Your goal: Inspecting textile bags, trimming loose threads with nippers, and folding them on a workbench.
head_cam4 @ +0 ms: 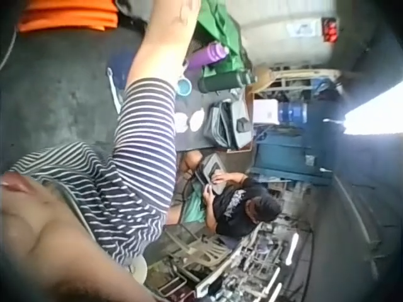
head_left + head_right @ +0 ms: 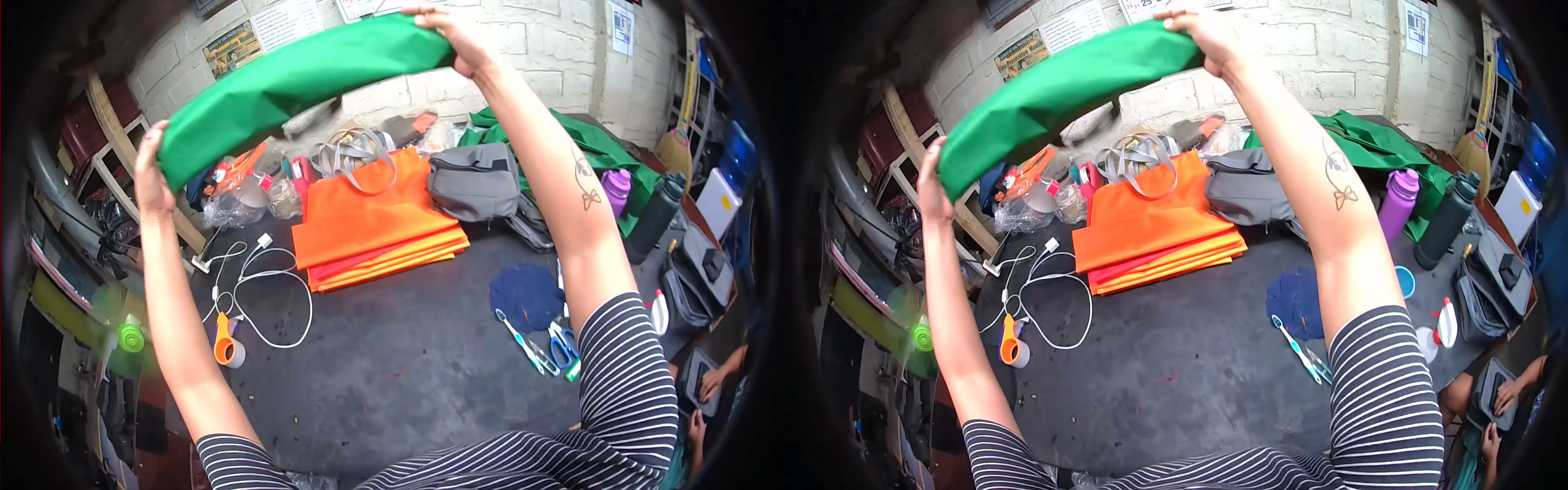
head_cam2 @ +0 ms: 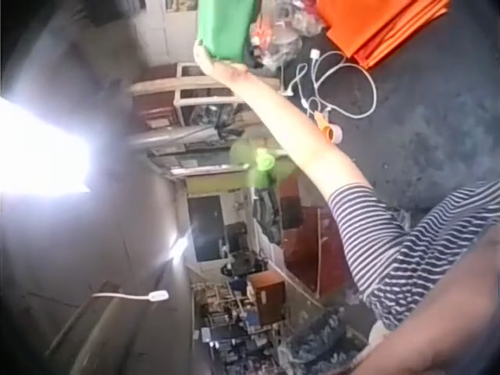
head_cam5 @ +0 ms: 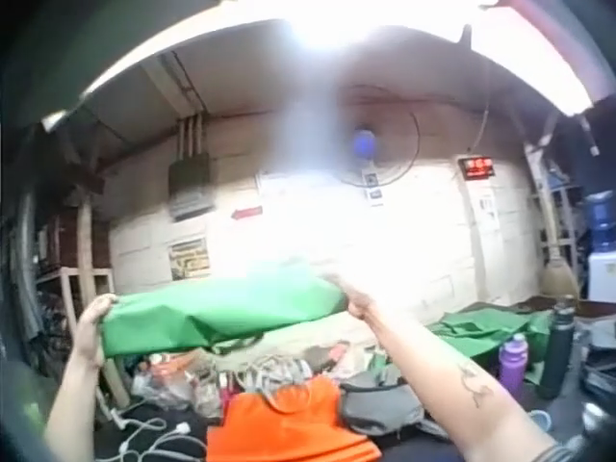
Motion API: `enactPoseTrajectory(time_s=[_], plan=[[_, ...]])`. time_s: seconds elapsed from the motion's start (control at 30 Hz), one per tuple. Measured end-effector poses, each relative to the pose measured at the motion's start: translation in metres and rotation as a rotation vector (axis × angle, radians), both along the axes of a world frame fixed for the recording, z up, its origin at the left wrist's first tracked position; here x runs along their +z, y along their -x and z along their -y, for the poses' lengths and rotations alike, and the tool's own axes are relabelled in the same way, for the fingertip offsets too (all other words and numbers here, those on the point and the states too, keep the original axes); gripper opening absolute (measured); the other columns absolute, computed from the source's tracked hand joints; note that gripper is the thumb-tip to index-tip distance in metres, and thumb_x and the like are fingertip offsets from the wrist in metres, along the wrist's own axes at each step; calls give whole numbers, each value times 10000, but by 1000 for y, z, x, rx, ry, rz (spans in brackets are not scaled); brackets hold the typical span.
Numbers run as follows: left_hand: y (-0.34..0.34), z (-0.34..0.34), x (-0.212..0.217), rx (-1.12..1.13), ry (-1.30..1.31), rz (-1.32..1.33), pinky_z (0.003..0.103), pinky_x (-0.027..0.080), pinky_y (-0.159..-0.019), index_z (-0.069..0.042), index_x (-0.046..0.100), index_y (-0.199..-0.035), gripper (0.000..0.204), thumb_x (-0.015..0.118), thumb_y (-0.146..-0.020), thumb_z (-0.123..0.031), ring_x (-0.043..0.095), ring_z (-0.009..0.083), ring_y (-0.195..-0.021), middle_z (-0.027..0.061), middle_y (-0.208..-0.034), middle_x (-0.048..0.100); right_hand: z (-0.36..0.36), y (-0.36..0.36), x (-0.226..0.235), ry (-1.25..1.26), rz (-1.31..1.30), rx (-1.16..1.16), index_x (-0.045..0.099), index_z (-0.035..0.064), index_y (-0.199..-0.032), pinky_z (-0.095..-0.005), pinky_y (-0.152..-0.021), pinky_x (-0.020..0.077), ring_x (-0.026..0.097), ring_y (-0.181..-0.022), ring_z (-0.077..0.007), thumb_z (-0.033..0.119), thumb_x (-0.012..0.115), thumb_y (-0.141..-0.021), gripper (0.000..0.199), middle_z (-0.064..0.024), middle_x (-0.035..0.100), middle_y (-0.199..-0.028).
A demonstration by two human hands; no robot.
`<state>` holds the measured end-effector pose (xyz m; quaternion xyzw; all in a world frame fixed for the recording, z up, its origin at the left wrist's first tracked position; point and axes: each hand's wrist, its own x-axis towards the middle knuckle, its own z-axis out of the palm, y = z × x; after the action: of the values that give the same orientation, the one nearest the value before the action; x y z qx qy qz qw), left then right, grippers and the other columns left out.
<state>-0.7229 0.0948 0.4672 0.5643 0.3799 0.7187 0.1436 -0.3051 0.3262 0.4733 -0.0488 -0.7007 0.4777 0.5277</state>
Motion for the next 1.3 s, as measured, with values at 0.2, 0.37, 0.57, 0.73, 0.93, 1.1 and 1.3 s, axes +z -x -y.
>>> enactPoseTrajectory(time_s=[0.2,0.37,0.57,0.73,0.93,1.1,1.3], plan=[[39,-73,-184,-81,632,156,379,482,-868,-71,531,-1209,297,527,-927,-164,550,214,-1043,80,-1147,565,-62,37,-178,243,444,-323,639,29,-1101,-288,-827,487,590,-965,-143,21,541,-812,305,-54,658,-1001],[40,-69,-328,407,850,-497,359,455,-879,-69,503,-1296,499,666,-844,-205,579,246,-1031,135,-1159,598,-63,51,-302,511,560,-203,605,8,-1154,-303,-791,503,620,-880,-166,52,645,-838,322,-109,662,-993],[-148,-54,-362,889,217,-404,469,317,-1006,-15,503,-1248,405,580,-885,-177,394,375,-1195,223,-1250,419,-55,10,-275,87,939,-777,632,84,-1129,-392,-885,472,595,-1006,-323,269,706,-779,403,-210,585,-1104],[-296,-11,-385,257,498,-653,520,222,-1087,-84,523,-1268,466,618,-856,-281,275,409,-1335,219,-1352,399,-34,-22,-235,-117,936,-1021,654,99,-1048,-463,-934,441,517,-1060,-417,306,703,-770,350,-241,496,-1137],[-360,-2,-421,251,750,-1157,670,27,-1067,-236,314,-1460,664,419,-899,-574,112,428,-1411,244,-1515,171,-96,-134,-251,190,592,-1103,703,47,-817,-368,-773,524,663,-822,-268,244,738,-684,240,-158,685,-804],[-371,-5,-417,196,741,-1158,676,35,-1062,-243,304,-1463,670,426,-895,-577,115,423,-1412,239,-1519,162,-135,-254,-260,38,517,-1472,674,17,-928,-402,-751,524,661,-792,-331,106,631,-692,256,-196,674,-835],[-365,-5,-411,219,807,-1178,674,43,-1064,-246,289,-1468,679,429,-892,-578,119,427,-1410,240,-1516,168,-151,-270,-237,-174,1013,-1582,467,114,-1323,-461,-831,502,607,-960,-367,64,498,-805,521,-193,617,-1059]])
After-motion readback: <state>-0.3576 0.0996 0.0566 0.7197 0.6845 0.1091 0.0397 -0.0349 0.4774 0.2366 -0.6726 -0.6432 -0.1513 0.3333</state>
